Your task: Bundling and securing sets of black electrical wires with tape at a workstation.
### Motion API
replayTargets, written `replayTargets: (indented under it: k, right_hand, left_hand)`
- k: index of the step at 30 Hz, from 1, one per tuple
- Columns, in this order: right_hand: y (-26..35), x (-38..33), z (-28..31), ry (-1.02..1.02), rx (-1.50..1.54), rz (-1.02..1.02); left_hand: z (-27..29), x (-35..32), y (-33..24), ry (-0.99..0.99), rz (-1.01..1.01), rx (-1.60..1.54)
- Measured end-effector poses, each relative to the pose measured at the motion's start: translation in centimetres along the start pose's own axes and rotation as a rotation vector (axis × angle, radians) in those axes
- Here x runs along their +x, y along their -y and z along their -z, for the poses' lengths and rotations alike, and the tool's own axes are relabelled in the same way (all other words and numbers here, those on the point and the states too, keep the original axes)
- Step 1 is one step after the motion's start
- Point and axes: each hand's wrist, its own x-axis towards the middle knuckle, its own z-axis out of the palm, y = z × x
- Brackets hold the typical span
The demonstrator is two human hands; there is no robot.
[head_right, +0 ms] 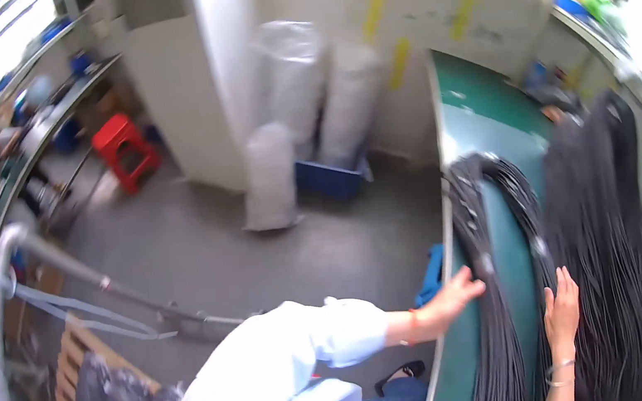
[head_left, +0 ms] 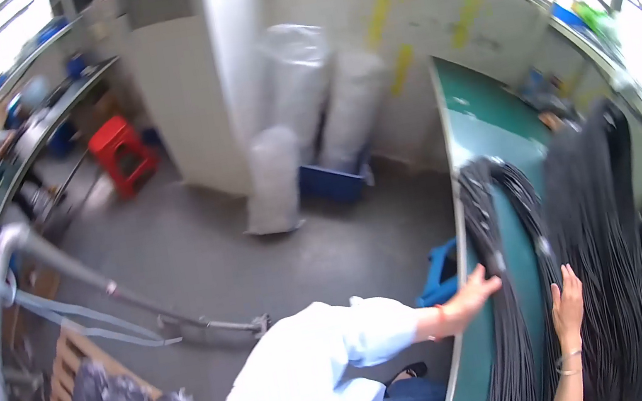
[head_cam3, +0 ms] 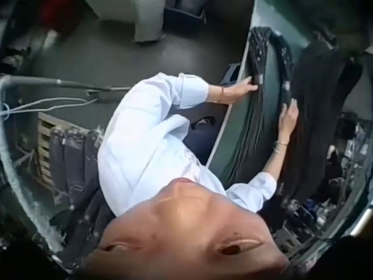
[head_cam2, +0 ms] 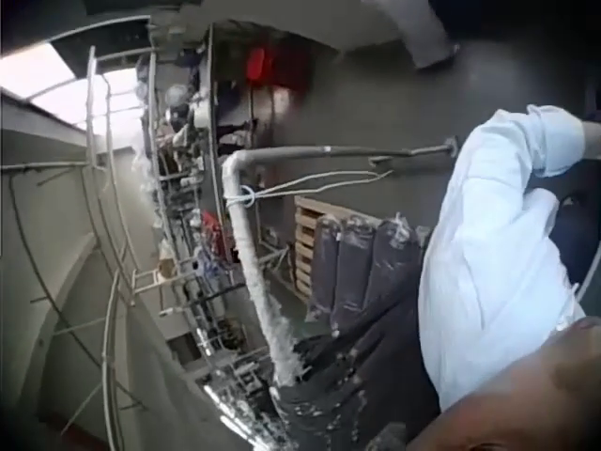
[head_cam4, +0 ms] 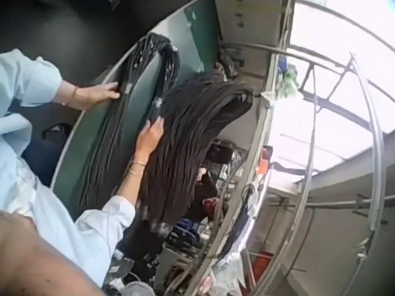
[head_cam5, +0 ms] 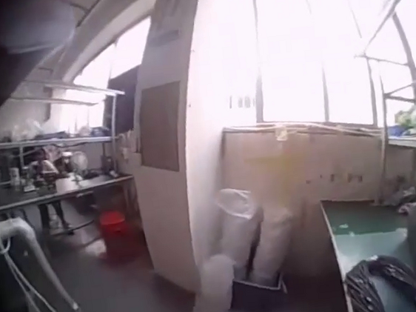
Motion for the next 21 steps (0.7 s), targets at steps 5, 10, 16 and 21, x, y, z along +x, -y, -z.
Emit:
replayTargets:
  k: [5,10,16,21]
  right_hand:
    - [1.0,8.4,-10.4,0.011,-0.239,-0.151]
    - [4.0,9.9,-6.2,0.399,-0.317,-0.517]
    - [8.1,8.3,-6.3,0.37,-0.05,-0.595]
    - [5.4,10.4,-3.5,0.384,0.263,-0.534]
  left_hand:
    - [-1.6,2.8,-0.2,-0.082,0.038,-0.149]
    - [-2.2,4.5,-0.9,-0.266,0.237,-0.137]
    - [-0.6,6.8,-0.6,-0.212,0.178,-0.411]
    - [-2.5,4.0,-3.4,-0.298,0.109,-0.525]
